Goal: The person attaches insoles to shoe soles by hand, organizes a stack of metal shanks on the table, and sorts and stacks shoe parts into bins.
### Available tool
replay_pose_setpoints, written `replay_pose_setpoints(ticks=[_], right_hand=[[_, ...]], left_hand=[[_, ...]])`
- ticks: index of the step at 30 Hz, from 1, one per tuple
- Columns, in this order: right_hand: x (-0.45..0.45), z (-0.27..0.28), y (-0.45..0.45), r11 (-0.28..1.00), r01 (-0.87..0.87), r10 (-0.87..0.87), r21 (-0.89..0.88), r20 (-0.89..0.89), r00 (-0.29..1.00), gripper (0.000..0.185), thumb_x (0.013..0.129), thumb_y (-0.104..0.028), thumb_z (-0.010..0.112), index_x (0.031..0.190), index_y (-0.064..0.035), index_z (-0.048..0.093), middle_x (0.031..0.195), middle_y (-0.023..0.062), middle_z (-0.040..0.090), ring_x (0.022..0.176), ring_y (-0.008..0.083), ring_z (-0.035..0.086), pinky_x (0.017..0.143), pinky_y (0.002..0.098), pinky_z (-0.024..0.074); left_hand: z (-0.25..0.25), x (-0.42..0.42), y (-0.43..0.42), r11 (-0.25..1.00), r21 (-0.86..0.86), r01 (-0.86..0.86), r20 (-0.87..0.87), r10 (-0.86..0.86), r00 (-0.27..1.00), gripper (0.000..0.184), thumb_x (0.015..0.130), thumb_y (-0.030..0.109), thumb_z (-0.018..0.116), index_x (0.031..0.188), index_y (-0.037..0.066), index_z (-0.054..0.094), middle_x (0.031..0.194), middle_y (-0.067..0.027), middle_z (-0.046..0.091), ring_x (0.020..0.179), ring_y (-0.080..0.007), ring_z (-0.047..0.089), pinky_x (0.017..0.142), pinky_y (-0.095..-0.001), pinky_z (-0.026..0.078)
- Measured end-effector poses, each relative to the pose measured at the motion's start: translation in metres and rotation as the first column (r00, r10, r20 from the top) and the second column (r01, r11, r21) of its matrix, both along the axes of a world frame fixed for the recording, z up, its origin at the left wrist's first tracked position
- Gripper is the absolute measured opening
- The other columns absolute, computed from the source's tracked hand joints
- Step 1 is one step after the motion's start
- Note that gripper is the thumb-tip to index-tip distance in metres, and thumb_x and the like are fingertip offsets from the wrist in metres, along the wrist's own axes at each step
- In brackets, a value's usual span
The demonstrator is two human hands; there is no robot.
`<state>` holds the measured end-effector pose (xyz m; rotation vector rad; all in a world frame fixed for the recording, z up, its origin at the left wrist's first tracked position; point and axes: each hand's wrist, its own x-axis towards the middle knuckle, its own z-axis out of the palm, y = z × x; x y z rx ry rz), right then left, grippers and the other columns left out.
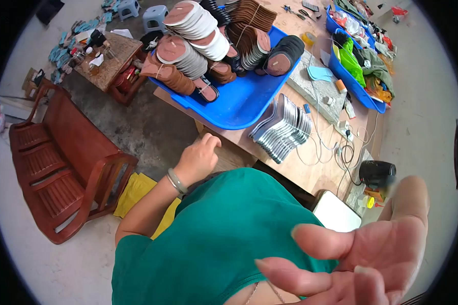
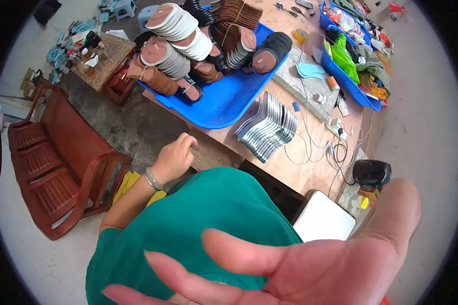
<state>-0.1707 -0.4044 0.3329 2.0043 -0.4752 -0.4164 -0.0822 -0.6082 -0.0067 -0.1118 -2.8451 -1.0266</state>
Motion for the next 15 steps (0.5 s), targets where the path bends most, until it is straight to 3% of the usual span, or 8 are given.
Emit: replay_pose_setpoints(ticks=[4,7,8,11,15], right_hand=[[0.002,0.005,-0.002,0.997,-0.061,0.055,-0.04,-0.153,0.987,0.023,0.093,-0.028,0.055,0.106,-0.0155,0.07,0.139,-0.0031,0.048,0.114,0.0086,0.05,0.062,0.0297,0.0451],[0.004,0.012,0.016,0.994,0.109,-0.105,0.01,-0.181,0.978,0.039,0.092,-0.039,0.055,0.125,-0.0195,0.062,0.155,-0.0121,0.021,0.134,0.0034,0.03,0.08,0.0314,0.0497],[0.001,0.011,0.021,0.994,0.11,-0.108,0.001,-0.177,0.978,0.039,0.092,-0.039,0.055,0.125,-0.0195,0.062,0.155,-0.0121,0.021,0.134,0.0034,0.03,0.08,0.0314,0.0497],[-0.006,0.008,0.01,0.977,0.203,-0.199,0.062,-0.067,0.978,0.033,0.093,-0.037,0.055,0.118,-0.0173,0.065,0.153,-0.0062,0.028,0.137,0.0111,0.031,0.1,0.0379,0.045],[-0.002,-0.004,0.006,0.954,0.3,-0.3,-0.014,0.015,0.954,0.032,0.093,-0.037,0.055,0.116,-0.0164,0.065,0.153,-0.0049,0.029,0.138,0.0124,0.029,0.104,0.04,0.0411]], left_hand=[[-0.003,-0.006,0.008,0.999,0.019,0.038,0.001,-0.038,0.999,0.02,0.079,0.002,0.051,0.099,0.004,0.051,0.094,-0.0132,0.054,0.081,-0.0341,0.06,0.067,-0.0435,0.049],[-0.004,-0.01,0.011,0.999,0.027,0.045,-0.01,-0.045,0.999,0.02,0.079,0.003,0.051,0.099,0.004,0.051,0.094,-0.0132,0.055,0.082,-0.0338,0.06,0.067,-0.043,0.049],[-0.004,-0.011,0.011,0.998,0.032,0.053,-0.017,-0.053,0.998,0.02,0.079,0.003,0.051,0.099,0.004,0.051,0.094,-0.0132,0.055,0.081,-0.0337,0.06,0.067,-0.0428,0.049],[-0.007,-0.008,0.006,0.997,0.032,0.076,-0.004,-0.076,0.997,0.021,0.08,0.004,0.051,0.1,0.004,0.05,0.096,-0.0135,0.055,0.081,-0.0343,0.06,0.068,-0.0436,0.049],[-0.01,-0.014,0.011,0.993,0.05,0.105,0.008,-0.106,0.994,0.023,0.08,0.005,0.052,0.102,0.005,0.05,0.099,-0.0141,0.055,0.082,-0.0358,0.06,0.068,-0.0455,0.049]])
